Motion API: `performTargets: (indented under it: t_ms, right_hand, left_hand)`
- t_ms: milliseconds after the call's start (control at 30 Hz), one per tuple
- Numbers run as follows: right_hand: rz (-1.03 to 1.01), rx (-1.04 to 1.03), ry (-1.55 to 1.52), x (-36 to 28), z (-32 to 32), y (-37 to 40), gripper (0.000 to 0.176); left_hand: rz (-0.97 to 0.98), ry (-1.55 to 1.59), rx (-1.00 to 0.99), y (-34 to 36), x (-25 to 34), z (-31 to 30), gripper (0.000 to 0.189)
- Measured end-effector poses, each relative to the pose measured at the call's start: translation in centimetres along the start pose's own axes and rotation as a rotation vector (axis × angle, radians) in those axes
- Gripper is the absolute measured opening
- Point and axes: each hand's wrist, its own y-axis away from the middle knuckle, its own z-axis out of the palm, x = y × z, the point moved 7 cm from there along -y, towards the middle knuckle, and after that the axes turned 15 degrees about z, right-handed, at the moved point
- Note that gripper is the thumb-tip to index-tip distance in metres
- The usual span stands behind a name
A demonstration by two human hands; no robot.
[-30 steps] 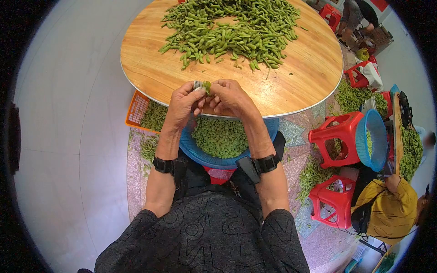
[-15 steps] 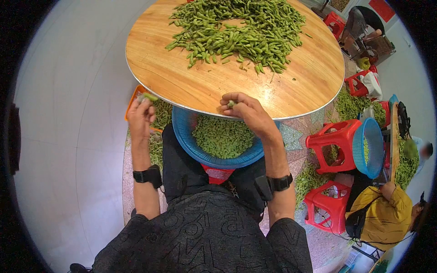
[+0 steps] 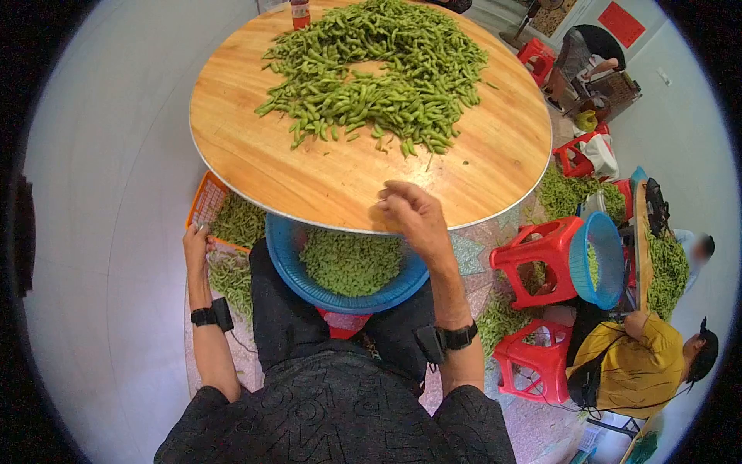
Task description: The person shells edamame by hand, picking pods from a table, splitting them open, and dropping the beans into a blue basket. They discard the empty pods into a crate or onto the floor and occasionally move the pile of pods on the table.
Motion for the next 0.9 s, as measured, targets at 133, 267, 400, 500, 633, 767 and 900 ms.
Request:
performTargets:
  t_ms: [133,267,400,500,633,767,900]
  right_hand:
    - [-0.076,0.499,0.311,-3.9,-6.4,-3.6,0.029]
    - [-0.386,0.619,0.487,-6.6,-7.1,-8.3,0.027]
    - [-0.485,0.744,0.887,-8.6,-5.1,-10.9,0.026]
    - [-0.438,0.775,1.011,-8.5,-4.6,-11.8,0.025]
    - [-0.484,0.821,0.966,-7.7,-5.0,-10.7,0.022]
    - [-0.596,0.819,0.850,-6.8,-5.1,-7.5,0.019]
    - [-0.269,0.535,0.307,-3.8,-4.0,-5.4,0.021]
  left_hand:
    - [0.027,0.095,0.078,1.6,3.8,0.4,0.011]
    - [0.058,0.096,0.085,2.6,6.5,1.0,0.012]
    - [0.105,0.157,0.022,3.9,10.5,3.0,0.012]
    - [0.120,0.198,0.007,4.6,13.3,4.8,0.013]
    - [0.135,0.273,-0.038,6.0,17.9,7.9,0.018]
    - [0.147,0.354,-0.174,7.5,21.9,12.9,0.020]
    - [0.081,0.440,-0.425,9.9,24.4,19.5,0.020]
